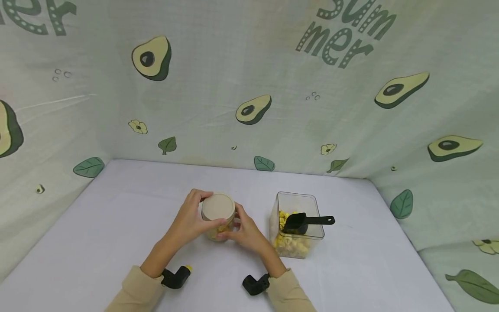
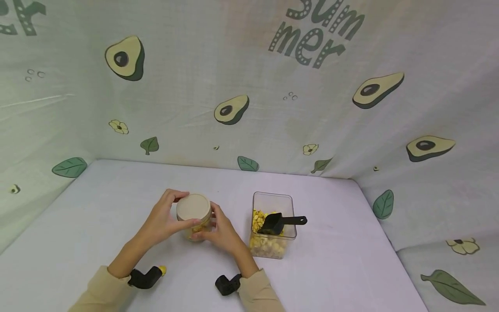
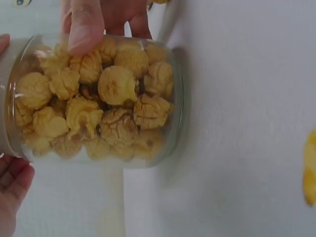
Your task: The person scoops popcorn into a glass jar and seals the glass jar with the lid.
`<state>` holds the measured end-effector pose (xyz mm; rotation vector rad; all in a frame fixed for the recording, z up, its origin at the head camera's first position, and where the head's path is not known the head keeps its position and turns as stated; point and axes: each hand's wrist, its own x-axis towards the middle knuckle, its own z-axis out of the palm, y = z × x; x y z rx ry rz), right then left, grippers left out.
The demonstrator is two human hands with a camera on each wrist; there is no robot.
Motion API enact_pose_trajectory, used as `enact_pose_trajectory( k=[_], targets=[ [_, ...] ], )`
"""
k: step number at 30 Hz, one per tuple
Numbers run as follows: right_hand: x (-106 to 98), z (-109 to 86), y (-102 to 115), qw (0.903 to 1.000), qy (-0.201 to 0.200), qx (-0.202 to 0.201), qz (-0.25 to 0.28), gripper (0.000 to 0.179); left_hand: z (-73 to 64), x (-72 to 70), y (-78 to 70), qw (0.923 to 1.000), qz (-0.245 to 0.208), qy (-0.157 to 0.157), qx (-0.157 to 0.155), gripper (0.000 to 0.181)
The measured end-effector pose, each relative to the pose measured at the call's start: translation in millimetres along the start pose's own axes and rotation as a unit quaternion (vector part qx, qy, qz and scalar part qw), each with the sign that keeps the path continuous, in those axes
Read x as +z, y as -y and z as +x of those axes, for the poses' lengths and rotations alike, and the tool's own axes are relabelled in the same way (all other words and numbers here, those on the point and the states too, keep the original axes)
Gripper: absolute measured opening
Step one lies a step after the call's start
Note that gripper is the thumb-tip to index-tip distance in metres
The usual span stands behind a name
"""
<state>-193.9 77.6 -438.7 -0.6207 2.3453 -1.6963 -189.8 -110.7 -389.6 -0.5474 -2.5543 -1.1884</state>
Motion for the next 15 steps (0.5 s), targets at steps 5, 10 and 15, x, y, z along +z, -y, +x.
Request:
enact_pose_trajectory(
  k=[5, 10, 15],
  targets=[
    [-3, -5.6, 22, 0.9999, -0.002, -0.003, -0.011, 0.085, 3.6, -1.1, 6.8, 0.9993, -0.022, 0.020, 0.023, 0.075],
    [-5, -7.6, 32, 1.0000, 0.001, -0.001, -0.005, 0.083, 5.9, -4.4, 9.0, 0.9984, -0.028, 0.036, 0.033, 0.075],
    [-5, -7.4, 33, 1.0000, 0.001, -0.003, -0.009, 0.085, 6.7, -5.9, 11.9, 0.9978, -0.027, 0.043, 0.043, 0.076]
  ],
)
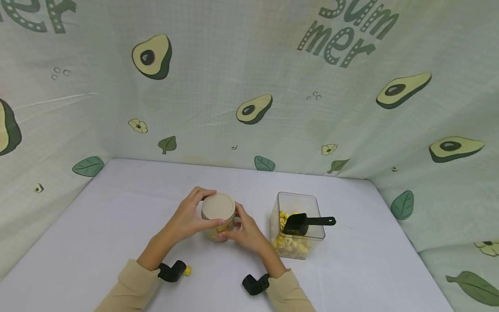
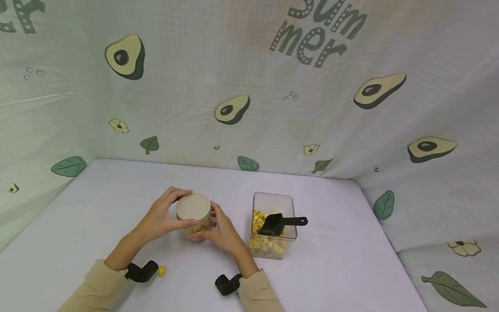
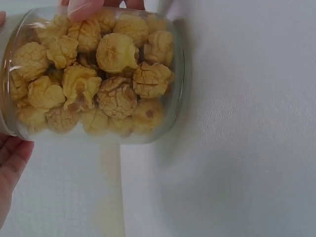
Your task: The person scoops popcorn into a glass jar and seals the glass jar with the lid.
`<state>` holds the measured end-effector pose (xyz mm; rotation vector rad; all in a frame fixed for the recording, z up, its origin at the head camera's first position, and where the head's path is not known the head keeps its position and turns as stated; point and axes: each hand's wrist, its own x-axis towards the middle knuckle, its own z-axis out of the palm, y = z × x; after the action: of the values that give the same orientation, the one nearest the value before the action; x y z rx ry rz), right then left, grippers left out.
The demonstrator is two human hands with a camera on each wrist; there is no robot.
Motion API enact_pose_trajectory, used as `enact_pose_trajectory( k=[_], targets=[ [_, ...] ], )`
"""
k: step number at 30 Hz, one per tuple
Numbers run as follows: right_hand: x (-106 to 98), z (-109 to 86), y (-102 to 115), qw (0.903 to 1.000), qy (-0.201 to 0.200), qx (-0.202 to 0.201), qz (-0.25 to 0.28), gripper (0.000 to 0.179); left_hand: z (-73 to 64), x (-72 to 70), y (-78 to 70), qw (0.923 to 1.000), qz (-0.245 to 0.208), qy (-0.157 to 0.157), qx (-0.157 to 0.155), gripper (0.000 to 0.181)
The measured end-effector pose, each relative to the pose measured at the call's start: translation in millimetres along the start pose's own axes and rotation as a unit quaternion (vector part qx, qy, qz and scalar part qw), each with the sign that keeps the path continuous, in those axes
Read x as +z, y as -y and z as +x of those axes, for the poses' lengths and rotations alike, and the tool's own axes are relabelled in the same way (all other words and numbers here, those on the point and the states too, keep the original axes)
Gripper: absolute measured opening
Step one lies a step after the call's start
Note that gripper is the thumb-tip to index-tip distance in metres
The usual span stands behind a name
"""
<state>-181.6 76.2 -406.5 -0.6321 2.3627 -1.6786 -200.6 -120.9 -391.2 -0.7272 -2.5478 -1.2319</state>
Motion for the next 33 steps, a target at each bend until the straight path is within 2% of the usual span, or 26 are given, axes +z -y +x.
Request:
enact_pose_trajectory(
  k=[5, 12, 15, 22, 26, 29, 33],
  targets=[
    [0, 1.5, -2, 1.0000, 0.001, 0.006, -0.001, 0.086, 1.4, 0.5, 1.2, 0.9999, 0.000, 0.000, 0.010, 0.077],
    [6, 11.7, -35, 0.9999, 0.002, 0.003, -0.014, 0.088, 0.8, -1.3, 2.4, 0.9999, 0.006, 0.008, 0.000, 0.077],
    [7, 12.5, -37, 0.9998, 0.004, 0.001, -0.022, 0.089, 1.0, -2.4, 2.0, 0.9998, 0.010, 0.014, -0.005, 0.076],
    [3, 14.4, -33, 0.9988, 0.016, 0.013, -0.044, 0.093, 2.8, -3.3, -1.0, 0.9991, 0.028, 0.030, -0.007, 0.077],
    [0, 15.1, -29, 0.9980, 0.025, 0.009, -0.058, 0.101, 2.3, -3.9, -3.3, 0.9985, 0.041, 0.037, -0.006, 0.077],
    [-4, 10.8, -18, 0.9967, 0.025, 0.006, -0.077, 0.105, 1.1, -5.9, -5.9, 0.9972, 0.057, 0.047, -0.008, 0.078],
    [-14, -2.7, 10, 0.9925, 0.014, -0.004, -0.122, 0.094, 1.4, -12.1, -12.7, 0.9924, 0.100, 0.070, -0.008, 0.075]
  ],
)
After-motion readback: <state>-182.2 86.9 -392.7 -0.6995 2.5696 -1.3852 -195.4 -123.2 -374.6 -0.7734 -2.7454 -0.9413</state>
